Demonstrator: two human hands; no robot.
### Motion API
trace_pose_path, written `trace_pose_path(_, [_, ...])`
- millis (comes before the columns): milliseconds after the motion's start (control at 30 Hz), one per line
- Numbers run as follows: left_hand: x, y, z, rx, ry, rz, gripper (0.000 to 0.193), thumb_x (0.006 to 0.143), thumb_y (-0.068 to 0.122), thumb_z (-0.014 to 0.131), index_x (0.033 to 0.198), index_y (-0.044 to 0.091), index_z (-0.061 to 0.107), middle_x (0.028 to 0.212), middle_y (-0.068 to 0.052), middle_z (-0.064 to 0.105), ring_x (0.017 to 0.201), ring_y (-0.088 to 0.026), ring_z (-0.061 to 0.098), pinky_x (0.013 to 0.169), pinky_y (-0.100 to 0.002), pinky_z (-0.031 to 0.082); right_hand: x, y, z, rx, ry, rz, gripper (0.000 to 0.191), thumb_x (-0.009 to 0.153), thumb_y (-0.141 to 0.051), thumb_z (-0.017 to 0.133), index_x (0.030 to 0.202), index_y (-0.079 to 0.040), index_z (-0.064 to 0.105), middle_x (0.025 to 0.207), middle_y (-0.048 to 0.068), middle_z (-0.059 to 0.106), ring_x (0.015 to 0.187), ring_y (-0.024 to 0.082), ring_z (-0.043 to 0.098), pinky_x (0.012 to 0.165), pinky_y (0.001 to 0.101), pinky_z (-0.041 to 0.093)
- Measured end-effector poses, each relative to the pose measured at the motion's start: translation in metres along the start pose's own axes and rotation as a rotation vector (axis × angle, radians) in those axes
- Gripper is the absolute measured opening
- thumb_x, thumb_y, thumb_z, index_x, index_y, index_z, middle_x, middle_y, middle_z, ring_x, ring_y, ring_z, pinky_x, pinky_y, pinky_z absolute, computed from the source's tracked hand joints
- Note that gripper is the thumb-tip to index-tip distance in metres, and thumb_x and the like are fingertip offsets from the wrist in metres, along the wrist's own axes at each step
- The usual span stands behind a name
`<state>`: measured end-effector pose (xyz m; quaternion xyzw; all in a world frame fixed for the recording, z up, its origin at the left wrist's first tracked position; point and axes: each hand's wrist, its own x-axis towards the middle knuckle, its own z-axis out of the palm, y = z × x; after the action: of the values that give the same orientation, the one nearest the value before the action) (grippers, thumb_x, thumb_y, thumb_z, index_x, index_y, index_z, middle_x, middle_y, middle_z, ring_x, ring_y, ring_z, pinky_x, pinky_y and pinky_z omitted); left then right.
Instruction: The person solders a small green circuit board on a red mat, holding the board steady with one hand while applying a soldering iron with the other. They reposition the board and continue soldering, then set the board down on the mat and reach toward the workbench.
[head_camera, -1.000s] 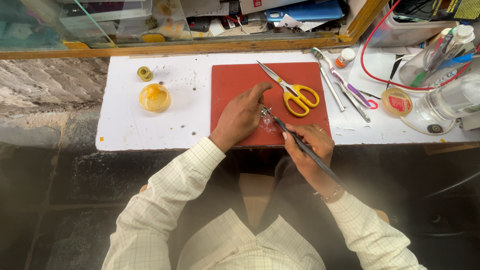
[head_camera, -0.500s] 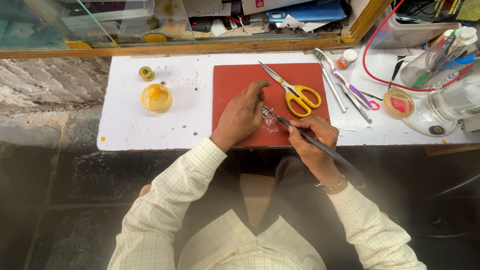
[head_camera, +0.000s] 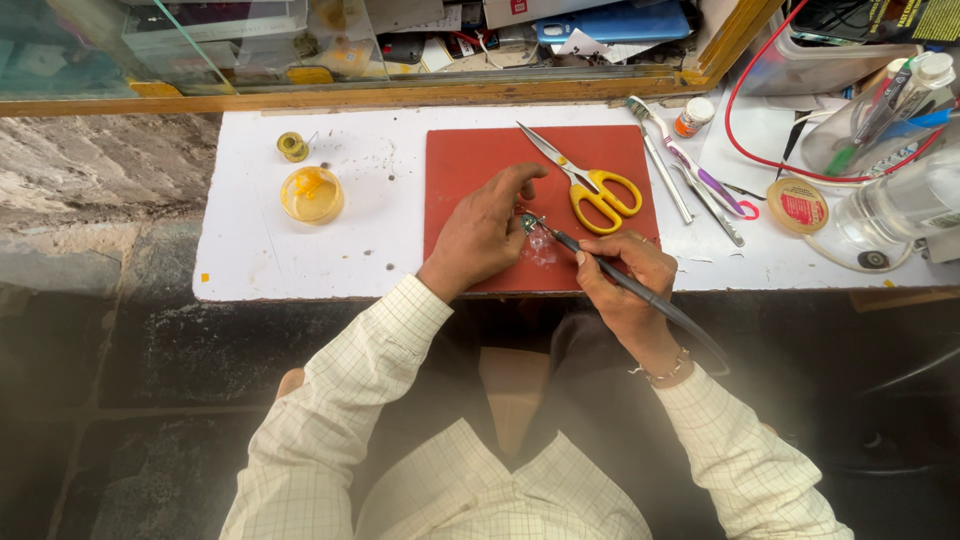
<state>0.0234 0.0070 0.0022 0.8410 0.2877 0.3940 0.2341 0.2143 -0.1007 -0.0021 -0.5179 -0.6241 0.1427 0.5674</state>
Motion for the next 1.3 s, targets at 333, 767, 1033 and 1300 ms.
trace_pose_path(333, [0.0004,0.0004,-0.0007,-0.003,-0.018,-0.039,0.064,0.078,-0.012,0.057,0.137,0.010,0.048,0.110,-0.011,0.065,0.095,-0.028,0.071,0.077,-0.038,0.059,0.0004,-0.0011,-0.0017,-0.011,-0.012,-0.014,0.010,0.087,0.003,0.075,0.096,0.004,0.072,0.084,0.010,0.072,0.068,0.012,0.066,0.060,0.0224,0.051])
trace_pose_path(767, [0.0000,0.0015,-0.0021,-0.028,-0.022,-0.034,0.063,0.080,-0.012,0.057,0.137,0.012,0.050,0.110,-0.011,0.065,0.095,-0.027,0.072,0.079,-0.037,0.060,0.0000,0.0015,-0.0024,-0.012,-0.022,-0.004,0.010,0.087,0.003,0.076,0.096,0.005,0.072,0.083,0.010,0.071,0.069,0.012,0.066,0.063,0.0229,0.054])
trace_pose_path(1033, [-0.0001,0.0005,-0.0006,-0.024,-0.008,-0.025,0.062,0.080,-0.012,0.058,0.137,0.011,0.049,0.109,-0.011,0.064,0.094,-0.027,0.072,0.079,-0.037,0.060,-0.0009,0.0049,-0.0019,0.027,-0.022,0.017,0.010,0.087,0.004,0.075,0.097,0.005,0.072,0.084,0.010,0.070,0.069,0.011,0.067,0.062,0.0219,0.054])
trace_pose_path(1300, [-0.0010,-0.0002,0.0007,-0.026,-0.014,-0.062,0.063,0.080,-0.011,0.057,0.138,0.010,0.048,0.108,-0.011,0.065,0.092,-0.027,0.072,0.075,-0.038,0.059,-0.0005,0.0065,-0.0015,0.032,-0.026,0.025,0.010,0.088,0.004,0.075,0.097,0.005,0.072,0.086,0.011,0.071,0.071,0.011,0.068,0.064,0.0219,0.056])
